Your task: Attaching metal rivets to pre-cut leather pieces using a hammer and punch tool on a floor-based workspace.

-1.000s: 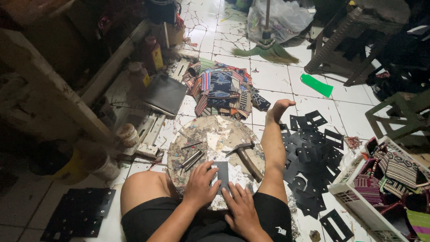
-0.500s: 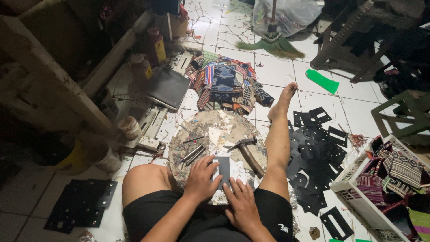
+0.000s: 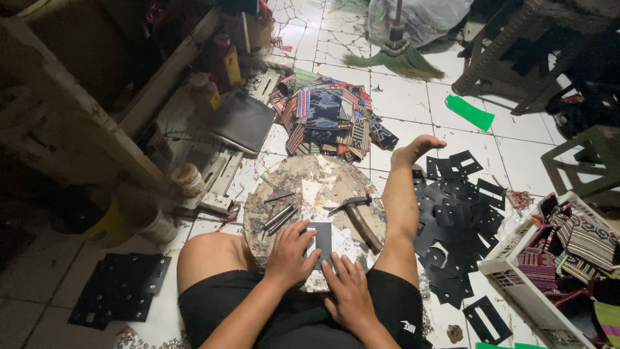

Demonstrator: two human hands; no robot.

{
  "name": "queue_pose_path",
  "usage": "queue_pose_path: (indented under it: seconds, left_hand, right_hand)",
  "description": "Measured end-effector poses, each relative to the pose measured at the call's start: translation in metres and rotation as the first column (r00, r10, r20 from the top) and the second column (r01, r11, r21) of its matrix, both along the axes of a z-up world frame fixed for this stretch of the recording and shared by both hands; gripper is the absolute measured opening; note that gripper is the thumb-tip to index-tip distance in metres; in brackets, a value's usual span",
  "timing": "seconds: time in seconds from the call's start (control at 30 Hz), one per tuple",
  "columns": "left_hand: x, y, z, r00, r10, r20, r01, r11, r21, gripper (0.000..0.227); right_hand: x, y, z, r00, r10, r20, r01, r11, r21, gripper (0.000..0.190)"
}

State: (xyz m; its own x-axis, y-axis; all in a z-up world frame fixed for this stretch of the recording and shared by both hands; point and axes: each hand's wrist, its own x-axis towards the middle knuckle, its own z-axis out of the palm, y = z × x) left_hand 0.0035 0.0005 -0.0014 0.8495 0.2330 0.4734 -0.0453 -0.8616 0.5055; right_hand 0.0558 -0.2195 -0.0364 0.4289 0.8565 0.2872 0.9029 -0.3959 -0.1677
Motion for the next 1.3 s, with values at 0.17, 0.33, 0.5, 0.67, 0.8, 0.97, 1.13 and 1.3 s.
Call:
queue_pose_path:
  seconds: [0.17,0.33,0.5,0.67,0.8,0.97,1.13,1.3]
  left_hand:
    - [-0.001,0.000,0.003,1.000,0.008,-0.001,-0.008,1.000,-0.003,0.040]
    - [-0.001,-0.001,0.003,1.000,0.013,-0.017,-0.014,1.000,-0.023,0.040]
    - [-0.002,0.003,0.009,0.982,0.015,0.186,-0.006,0.999,-0.049,0.031]
    - [-0.007,0.006,0.013,0.959,0.037,0.282,0.008,0.987,-0.158,0.028]
    - [-0.015,0.013,0.019,0.959,0.064,0.276,-0.007,0.979,-0.202,0.028]
    - [-0.042,0.051,0.019,0.948,0.238,0.212,-0.198,0.960,-0.196,0.028]
    - [-0.091,0.113,-0.020,0.855,0.510,0.089,-0.487,0.851,-0.198,0.033]
    - [-0.131,0.143,-0.040,0.526,0.489,-0.695,-0.688,0.725,-0.011,0.074]
  right_hand:
    - [0.000,0.000,-0.004,1.000,-0.007,0.020,0.007,1.000,0.005,0.097]
    - [0.001,-0.002,-0.007,1.000,-0.006,0.026,0.006,1.000,-0.016,0.100]
    - [0.002,-0.001,-0.012,0.999,-0.017,0.038,0.017,1.000,-0.020,0.104]
    - [0.000,0.000,-0.009,0.998,-0.002,0.067,0.005,0.999,-0.039,0.103]
    - [-0.001,0.000,-0.006,0.999,-0.009,0.046,0.011,0.999,-0.038,0.102]
    - [0.000,0.000,-0.011,0.998,-0.010,0.056,0.012,0.999,-0.034,0.101]
    - [0.001,-0.001,-0.015,0.997,-0.020,0.076,0.023,0.999,-0.041,0.104]
    - [0.001,-0.001,-0.013,0.998,-0.003,0.067,0.007,0.999,-0.049,0.104]
